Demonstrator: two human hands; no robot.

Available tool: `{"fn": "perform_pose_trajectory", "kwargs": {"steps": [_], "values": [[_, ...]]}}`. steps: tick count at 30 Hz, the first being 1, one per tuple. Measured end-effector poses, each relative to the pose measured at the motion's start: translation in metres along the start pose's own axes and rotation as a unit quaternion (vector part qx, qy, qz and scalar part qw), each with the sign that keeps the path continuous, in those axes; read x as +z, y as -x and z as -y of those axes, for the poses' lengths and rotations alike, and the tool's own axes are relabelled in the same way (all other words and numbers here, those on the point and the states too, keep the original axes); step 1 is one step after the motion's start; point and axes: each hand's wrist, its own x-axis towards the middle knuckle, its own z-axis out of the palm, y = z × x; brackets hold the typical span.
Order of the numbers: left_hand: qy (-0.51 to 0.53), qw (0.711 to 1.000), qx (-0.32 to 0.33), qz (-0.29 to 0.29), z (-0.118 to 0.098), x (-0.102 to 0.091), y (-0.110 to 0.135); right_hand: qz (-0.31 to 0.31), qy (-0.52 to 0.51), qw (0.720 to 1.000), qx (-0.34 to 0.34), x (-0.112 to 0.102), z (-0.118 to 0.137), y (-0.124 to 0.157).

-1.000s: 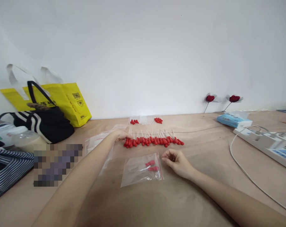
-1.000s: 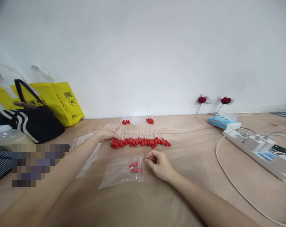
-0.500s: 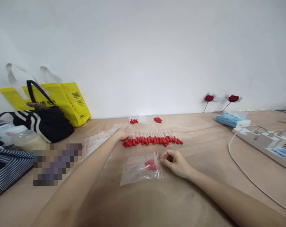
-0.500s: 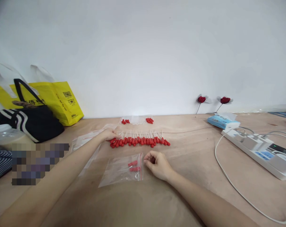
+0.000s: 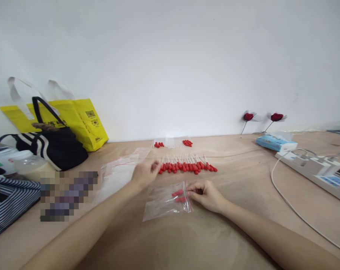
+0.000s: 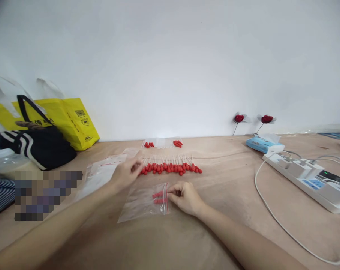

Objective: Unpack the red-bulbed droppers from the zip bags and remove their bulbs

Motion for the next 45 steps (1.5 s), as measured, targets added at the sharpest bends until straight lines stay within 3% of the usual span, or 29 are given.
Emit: {"fn": "perform_pose_trajectory", "kwargs": {"steps": [2,4,7,13,20,30,33,37,41,45], "values": [[0.052,0.983,0.171,0.051,-0.009,0.006,0.035,0.008,0.003,1.000,-0.008,0.000,0.000,-0.001],[0.084,0.966,0.222,0.098,-0.013,0.014,0.063,0.008,0.010,1.000,-0.020,0.001,0.002,-0.003],[0.098,0.962,0.211,0.141,-0.012,0.024,0.082,0.017,0.034,0.998,-0.056,0.000,0.009,-0.003],[0.073,0.962,0.214,0.155,-0.007,0.031,0.079,0.086,0.008,0.990,-0.110,0.000,0.024,-0.002],[0.058,0.961,0.226,0.147,-0.010,0.030,0.081,0.073,0.071,0.991,-0.086,0.006,0.021,-0.004],[0.045,0.961,0.225,0.153,-0.010,0.028,0.080,0.079,-0.028,0.996,-0.023,0.004,0.013,0.000],[0.049,0.960,0.225,0.157,-0.011,0.027,0.080,0.063,-0.111,0.992,0.007,0.000,0.003,0.002],[0.052,0.961,0.219,0.159,-0.012,0.025,0.080,0.064,-0.253,0.963,0.071,-0.008,-0.006,0.006],[0.051,0.961,0.215,0.169,-0.014,0.023,0.080,0.007,-0.302,0.952,0.050,-0.027,-0.009,0.009],[0.051,0.961,0.213,0.167,-0.014,0.021,0.080,-0.117,-0.243,0.963,0.022,-0.059,-0.015,0.003]]}}
